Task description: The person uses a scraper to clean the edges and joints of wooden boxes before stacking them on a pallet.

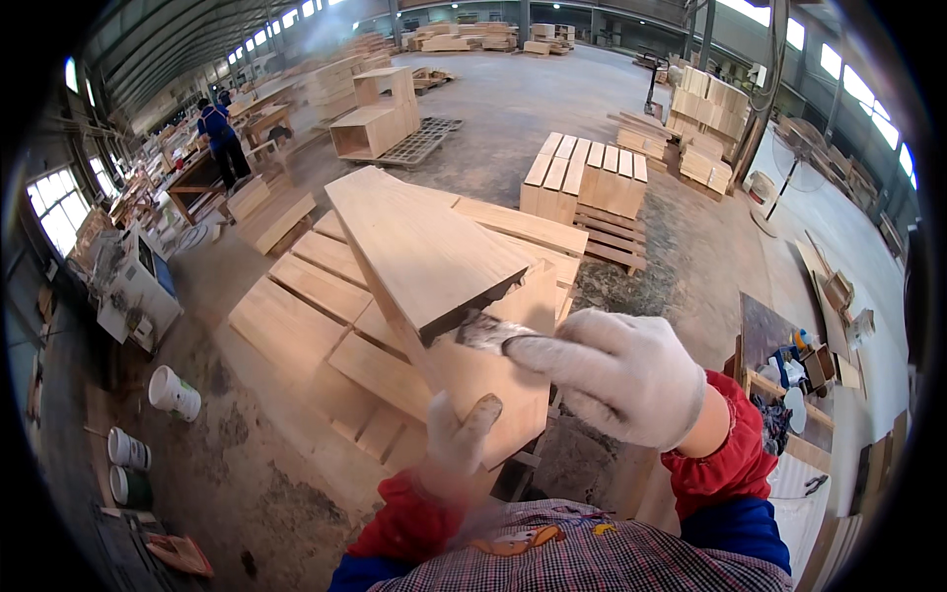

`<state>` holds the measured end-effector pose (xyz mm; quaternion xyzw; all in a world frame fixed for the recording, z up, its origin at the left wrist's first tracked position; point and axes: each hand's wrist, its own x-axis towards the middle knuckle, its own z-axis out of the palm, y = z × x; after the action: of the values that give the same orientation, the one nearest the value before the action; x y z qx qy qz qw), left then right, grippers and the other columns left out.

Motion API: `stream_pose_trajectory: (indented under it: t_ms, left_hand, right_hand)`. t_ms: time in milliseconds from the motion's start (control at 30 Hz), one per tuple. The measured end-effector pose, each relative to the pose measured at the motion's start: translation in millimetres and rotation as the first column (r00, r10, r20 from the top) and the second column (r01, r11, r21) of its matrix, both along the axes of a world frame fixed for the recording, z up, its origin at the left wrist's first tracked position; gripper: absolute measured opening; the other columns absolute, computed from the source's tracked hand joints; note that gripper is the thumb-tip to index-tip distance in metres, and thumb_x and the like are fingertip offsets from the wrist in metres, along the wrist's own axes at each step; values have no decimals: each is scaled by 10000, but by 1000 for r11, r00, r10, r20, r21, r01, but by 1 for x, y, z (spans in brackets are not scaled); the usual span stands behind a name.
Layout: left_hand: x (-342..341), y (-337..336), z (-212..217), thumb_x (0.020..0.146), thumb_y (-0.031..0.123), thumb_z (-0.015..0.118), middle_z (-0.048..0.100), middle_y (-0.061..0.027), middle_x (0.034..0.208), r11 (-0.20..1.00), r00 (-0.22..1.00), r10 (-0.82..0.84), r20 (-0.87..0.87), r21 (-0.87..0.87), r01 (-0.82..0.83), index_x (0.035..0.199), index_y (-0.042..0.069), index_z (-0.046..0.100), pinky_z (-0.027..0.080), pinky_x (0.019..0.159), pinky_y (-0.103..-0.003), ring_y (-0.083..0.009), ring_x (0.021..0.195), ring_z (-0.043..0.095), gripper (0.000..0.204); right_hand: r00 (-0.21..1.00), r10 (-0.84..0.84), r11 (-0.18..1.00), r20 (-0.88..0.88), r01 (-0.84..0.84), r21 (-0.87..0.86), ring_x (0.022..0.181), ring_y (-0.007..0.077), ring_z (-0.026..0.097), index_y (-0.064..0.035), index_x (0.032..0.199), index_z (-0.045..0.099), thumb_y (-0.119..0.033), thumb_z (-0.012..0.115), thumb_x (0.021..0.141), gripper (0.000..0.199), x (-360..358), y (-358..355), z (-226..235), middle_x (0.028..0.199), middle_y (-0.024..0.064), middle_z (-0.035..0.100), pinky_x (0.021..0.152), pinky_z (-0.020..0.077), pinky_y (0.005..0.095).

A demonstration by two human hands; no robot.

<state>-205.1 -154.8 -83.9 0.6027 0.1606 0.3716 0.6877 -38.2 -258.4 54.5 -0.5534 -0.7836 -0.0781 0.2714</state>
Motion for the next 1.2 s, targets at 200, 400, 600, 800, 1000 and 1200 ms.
stream_pose_trajectory:
  t_ms: [200,400,600,800,1000,1200]
  left_hand:
    - [8,-9,3,872,8,482,619,-62,839,992,992,88,91,-100,-79,954,-64,597,456,620,-262,-126,728,574,158]
    - [4,-2,-13,855,19,518,604,-25,777,988,989,148,27,-47,-147,885,-50,612,416,535,-209,-63,624,528,120]
    - [5,-1,-17,834,37,499,533,7,692,982,979,187,76,-35,-185,786,-28,570,337,494,-213,-48,567,435,108]
    - [-1,4,-14,849,62,495,550,2,721,994,996,93,-3,56,-92,822,-37,563,359,517,-209,-52,596,452,124]
    - [10,-12,0,858,73,497,556,5,693,975,970,220,103,-19,-219,828,-43,564,352,496,-217,-53,564,449,137]
    - [-6,-1,2,915,64,461,615,-184,1145,999,999,-48,-13,-12,48,1236,-108,493,516,884,-351,-245,1048,622,365]
  right_hand:
    - [984,-97,995,151,95,19,715,244,616,-118,1131,638,-60,654,694,441,8,1,15,822,60,576,560,490,334]
    - [974,-176,984,140,176,8,713,269,615,-142,1184,603,-90,640,740,448,42,-7,19,832,76,578,583,495,355]
    - [988,-147,981,-52,152,121,677,284,605,-110,1163,620,-54,607,757,411,43,-9,0,783,96,564,592,499,350]
    - [964,-82,967,-251,138,212,657,274,596,-85,1151,630,-36,627,767,387,39,16,-34,797,116,569,603,492,353]
    - [977,-64,977,-203,103,186,670,281,606,-71,1152,629,-25,609,781,374,34,6,-12,808,124,579,599,497,344]
    - [987,-45,999,152,40,37,664,198,598,-145,1173,571,-90,612,742,437,0,-5,4,825,50,505,507,497,300]
